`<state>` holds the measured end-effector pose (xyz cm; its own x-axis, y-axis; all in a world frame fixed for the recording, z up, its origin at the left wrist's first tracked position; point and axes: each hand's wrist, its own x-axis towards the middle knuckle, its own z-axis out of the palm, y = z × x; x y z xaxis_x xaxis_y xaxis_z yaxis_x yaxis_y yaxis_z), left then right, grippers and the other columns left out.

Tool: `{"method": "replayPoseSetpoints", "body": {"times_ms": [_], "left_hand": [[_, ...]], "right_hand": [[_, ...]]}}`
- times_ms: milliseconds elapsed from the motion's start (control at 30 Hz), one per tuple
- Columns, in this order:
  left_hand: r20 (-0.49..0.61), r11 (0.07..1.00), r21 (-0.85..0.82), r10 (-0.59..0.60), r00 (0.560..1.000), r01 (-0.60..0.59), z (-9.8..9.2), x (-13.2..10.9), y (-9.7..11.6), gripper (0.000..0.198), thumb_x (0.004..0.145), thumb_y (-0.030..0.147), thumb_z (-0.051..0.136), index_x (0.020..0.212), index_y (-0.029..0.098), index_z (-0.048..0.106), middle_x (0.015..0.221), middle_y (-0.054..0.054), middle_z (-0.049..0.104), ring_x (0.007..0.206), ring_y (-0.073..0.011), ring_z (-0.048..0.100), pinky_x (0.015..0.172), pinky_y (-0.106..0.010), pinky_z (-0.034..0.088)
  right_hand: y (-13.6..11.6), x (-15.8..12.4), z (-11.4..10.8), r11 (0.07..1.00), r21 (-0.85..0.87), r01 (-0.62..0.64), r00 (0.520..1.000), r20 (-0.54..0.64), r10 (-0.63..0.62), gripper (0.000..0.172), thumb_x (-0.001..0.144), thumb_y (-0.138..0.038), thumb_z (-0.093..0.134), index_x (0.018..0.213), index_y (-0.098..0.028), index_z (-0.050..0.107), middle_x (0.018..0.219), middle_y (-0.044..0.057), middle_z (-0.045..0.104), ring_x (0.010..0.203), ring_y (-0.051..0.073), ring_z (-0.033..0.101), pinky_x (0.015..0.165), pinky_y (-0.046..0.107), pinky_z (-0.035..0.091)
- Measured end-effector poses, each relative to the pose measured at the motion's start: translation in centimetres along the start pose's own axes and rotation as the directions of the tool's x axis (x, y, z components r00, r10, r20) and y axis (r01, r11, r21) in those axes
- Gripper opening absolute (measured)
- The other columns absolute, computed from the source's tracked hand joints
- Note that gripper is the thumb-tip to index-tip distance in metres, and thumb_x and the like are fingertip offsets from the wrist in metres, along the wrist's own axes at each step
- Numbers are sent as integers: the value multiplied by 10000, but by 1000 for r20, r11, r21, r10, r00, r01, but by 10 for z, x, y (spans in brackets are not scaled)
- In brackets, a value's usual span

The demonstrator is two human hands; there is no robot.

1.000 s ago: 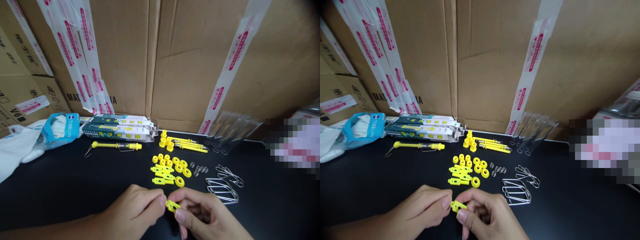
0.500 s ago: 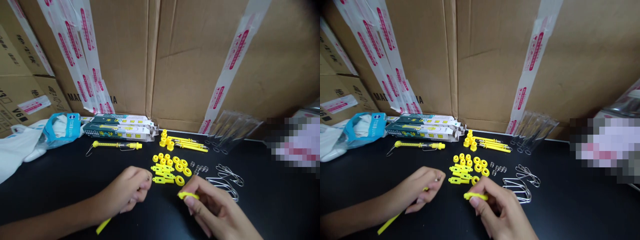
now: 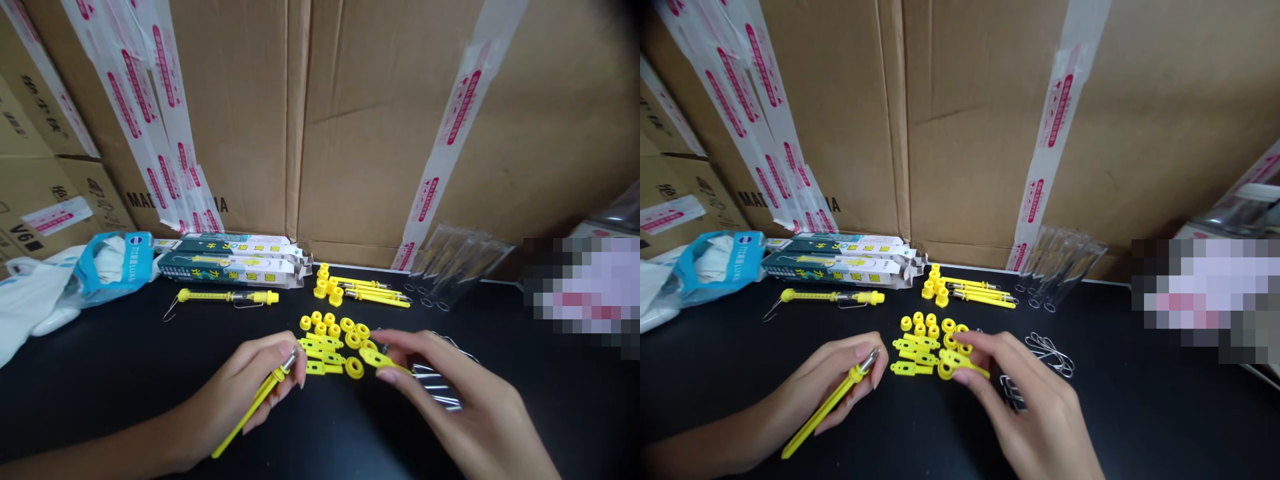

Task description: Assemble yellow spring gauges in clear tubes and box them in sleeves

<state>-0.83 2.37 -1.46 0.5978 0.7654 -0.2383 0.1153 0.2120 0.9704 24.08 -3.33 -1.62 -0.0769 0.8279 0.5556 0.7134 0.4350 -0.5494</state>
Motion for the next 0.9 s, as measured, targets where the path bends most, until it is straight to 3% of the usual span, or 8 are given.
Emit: {"method": "replayPoseSetpoints", "body": {"times_ms": [100,233,367,500,633,900], "left_hand": [[-75,996,62,62,995,-57,-2,-3,6,411,979,501,436,800,162,582,684,54,435,429,-50,318,413,-199,205],[-179,991,81,121,976,-108,-6,-3,6,402,968,522,487,823,170,618,598,74,303,509,-88,264,453,-209,193],[-170,996,-30,77,982,-83,-9,0,2,386,945,544,539,828,181,599,582,86,267,505,-84,203,443,-199,170],[-138,991,-122,36,990,-53,-7,2,6,411,865,582,642,828,175,596,578,91,274,514,-77,175,427,-174,120],[-131,981,-173,65,989,-87,-4,2,10,441,804,596,702,782,173,581,555,90,322,487,-63,169,396,-163,101],[-125,984,-167,45,991,-66,-7,3,6,428,813,579,690,744,176,564,540,89,338,471,-59,178,388,-160,100]], "right_hand": [[9,3,1,999,-39,-29,999,-18,29,147,909,-370,687,993,-254,724,824,3,744,688,173,711,637,238,578],[5,-4,12,995,28,95,989,107,-98,70,923,-248,684,991,-237,696,852,-4,741,694,146,697,675,217,574],[-6,-9,21,967,154,204,936,260,-239,174,973,-112,564,1072,-199,677,952,37,749,850,155,710,769,212,582],[-11,-8,23,967,134,216,918,311,-248,230,996,-112,514,1153,-181,667,999,67,737,887,159,712,807,216,590],[-10,-8,22,951,102,291,921,239,-308,224,1012,-144,491,1128,-177,680,940,71,729,845,159,721,779,212,602],[-5,-16,18,916,-105,386,921,87,-378,355,907,-6,552,1213,-172,617,984,94,675,906,171,713,811,213,584]]}}
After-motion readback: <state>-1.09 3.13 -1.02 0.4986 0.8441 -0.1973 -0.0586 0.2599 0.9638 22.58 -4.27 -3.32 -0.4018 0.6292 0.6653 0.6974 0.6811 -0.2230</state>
